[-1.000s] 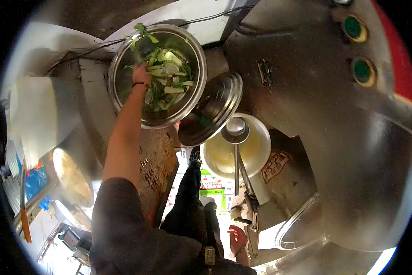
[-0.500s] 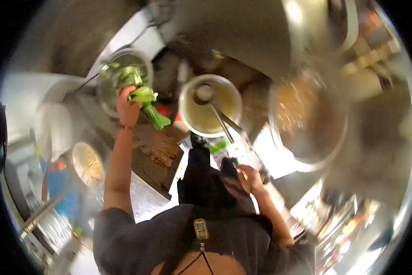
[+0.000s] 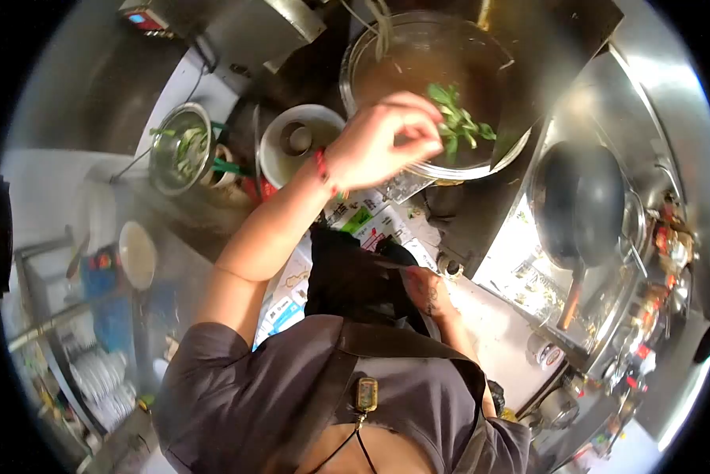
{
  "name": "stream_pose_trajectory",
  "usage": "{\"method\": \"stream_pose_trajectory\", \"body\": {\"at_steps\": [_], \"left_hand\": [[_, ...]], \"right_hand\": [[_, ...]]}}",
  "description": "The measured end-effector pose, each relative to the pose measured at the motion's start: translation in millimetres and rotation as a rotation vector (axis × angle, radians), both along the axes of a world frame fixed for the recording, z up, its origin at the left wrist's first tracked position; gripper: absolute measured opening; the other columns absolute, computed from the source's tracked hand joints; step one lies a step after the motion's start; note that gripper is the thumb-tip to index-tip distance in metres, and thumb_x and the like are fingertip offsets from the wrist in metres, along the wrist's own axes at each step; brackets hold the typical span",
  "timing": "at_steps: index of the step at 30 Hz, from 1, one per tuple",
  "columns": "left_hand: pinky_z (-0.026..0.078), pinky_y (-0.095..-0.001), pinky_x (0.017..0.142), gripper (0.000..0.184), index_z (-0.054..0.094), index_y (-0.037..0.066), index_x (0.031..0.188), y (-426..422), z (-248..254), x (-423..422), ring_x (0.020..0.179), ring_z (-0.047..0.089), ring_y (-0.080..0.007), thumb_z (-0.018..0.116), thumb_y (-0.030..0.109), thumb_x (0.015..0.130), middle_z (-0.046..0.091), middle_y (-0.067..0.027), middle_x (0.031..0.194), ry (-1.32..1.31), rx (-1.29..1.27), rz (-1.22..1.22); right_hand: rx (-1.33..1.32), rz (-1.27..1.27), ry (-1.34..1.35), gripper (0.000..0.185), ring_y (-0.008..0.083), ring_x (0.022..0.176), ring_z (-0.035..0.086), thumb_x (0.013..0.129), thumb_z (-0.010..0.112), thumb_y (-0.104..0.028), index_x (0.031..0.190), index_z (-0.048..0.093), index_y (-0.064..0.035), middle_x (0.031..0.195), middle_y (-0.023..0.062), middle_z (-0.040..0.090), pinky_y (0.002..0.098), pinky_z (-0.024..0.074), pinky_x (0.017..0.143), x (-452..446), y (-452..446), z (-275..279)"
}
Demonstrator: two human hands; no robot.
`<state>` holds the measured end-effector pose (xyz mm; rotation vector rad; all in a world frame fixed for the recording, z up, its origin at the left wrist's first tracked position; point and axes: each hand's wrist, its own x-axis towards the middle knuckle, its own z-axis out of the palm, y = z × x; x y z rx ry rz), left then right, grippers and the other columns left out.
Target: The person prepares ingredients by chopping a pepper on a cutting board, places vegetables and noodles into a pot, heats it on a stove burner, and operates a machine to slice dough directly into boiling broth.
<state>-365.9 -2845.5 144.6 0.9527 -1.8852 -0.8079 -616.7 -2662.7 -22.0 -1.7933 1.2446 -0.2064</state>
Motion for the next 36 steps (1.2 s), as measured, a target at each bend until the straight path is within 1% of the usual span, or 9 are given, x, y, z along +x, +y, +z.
{"method": "stream_pose_trajectory", "body": {"at_steps": [1,2,3,6,11,21,23,27,36], "left_hand": [[0.050,-0.0277,0.064,0.006,0.064,0.006,0.073,25,37,-8,0.078,0.062,-0.0192,0.065,0.011,0.077,0.063,-0.0082,0.091,0.082,-0.089,-0.074],[0.049,-0.0280,0.061,0.007,0.063,0.006,0.074,49,64,-17,0.075,0.062,-0.0216,0.063,0.012,0.078,0.063,-0.0071,0.085,0.154,-0.110,-0.220],[0.049,-0.0275,0.057,0.007,0.062,0.006,0.075,61,80,-27,0.071,0.061,-0.0196,0.061,0.012,0.079,0.061,-0.0055,0.081,0.278,-0.366,-0.399],[0.049,-0.0275,0.057,0.007,0.062,0.005,0.075,107,126,-48,0.071,0.061,-0.0197,0.061,0.011,0.079,0.061,-0.0062,0.082,0.328,-0.431,-0.569],[0.050,-0.0276,0.058,0.006,0.061,0.005,0.075,158,164,-78,0.072,0.062,-0.0199,0.061,0.009,0.078,0.061,-0.0073,0.084,0.290,-0.419,-0.584],[0.050,-0.0278,0.059,0.004,0.061,0.003,0.074,237,206,-100,0.072,0.062,-0.0203,0.060,0.006,0.077,0.060,-0.0095,0.088,0.230,-0.464,-0.637],[0.050,-0.0279,0.059,0.004,0.061,0.003,0.074,258,212,-97,0.072,0.062,-0.0204,0.060,0.006,0.077,0.060,-0.0099,0.089,0.226,-0.476,-0.617],[0.051,-0.0279,0.059,0.003,0.060,0.003,0.074,295,219,-90,0.072,0.063,-0.0206,0.060,0.004,0.076,0.060,-0.0108,0.090,0.227,-0.478,-0.580],[0.051,-0.0281,0.060,0.002,0.060,0.001,0.073,343,224,-106,0.073,0.063,-0.0210,0.059,0.002,0.075,0.060,-0.0128,0.094,0.239,-0.503,-0.624]], "right_hand": [[0.021,-0.049,-0.013,0.023,0.0287,0.084,0.061,0.079,0.054,-0.007,0.101,0.060,-0.0019,0.095,0.0160,0.062,0.0341,0.0504,0.072,-12,4,-6],[0.034,0.003,0.034,0.023,0.0257,0.082,0.062,0.079,0.054,-0.004,0.100,0.061,-0.0017,0.094,0.0154,0.063,0.0327,0.0509,0.068,-24,8,-14],[0.030,0.043,0.041,0.023,0.0260,0.082,0.061,0.079,0.054,-0.005,0.101,0.061,-0.0019,0.094,0.0154,0.062,0.0328,0.0508,0.069,-30,8,-17],[0.001,0.153,0.033,0.024,0.0267,0.084,0.061,0.078,0.055,-0.006,0.102,0.060,-0.0024,0.095,0.0154,0.062,0.0334,0.0504,0.070,-34,3,-17],[-0.068,0.280,-0.003,0.027,0.0278,0.086,0.061,0.077,0.057,-0.008,0.103,0.060,-0.0033,0.098,0.0156,0.062,0.0342,0.0498,0.073,-21,-4,-7],[-0.263,0.458,-0.017,0.031,0.0302,0.088,0.061,0.075,0.059,-0.012,0.105,0.060,-0.0050,0.101,0.0160,0.061,0.0356,0.0489,0.077,10,15,22],[-0.031,0.437,-0.078,0.031,0.0317,0.088,0.061,0.076,0.058,-0.014,0.105,0.060,-0.0048,0.098,0.0180,0.062,0.0367,0.0484,0.079,17,31,37],[-0.090,0.667,0.091,0.032,0.0327,0.095,0.058,0.078,0.056,-0.018,0.107,0.059,-0.0044,0.103,0.0174,0.061,0.0381,0.0459,0.084,24,52,38],[-0.101,0.638,0.058,0.034,0.0312,0.097,0.058,0.075,0.059,-0.017,0.107,0.060,-0.0053,0.104,0.0167,0.061,0.0369,0.0464,0.084,37,93,59]]}}
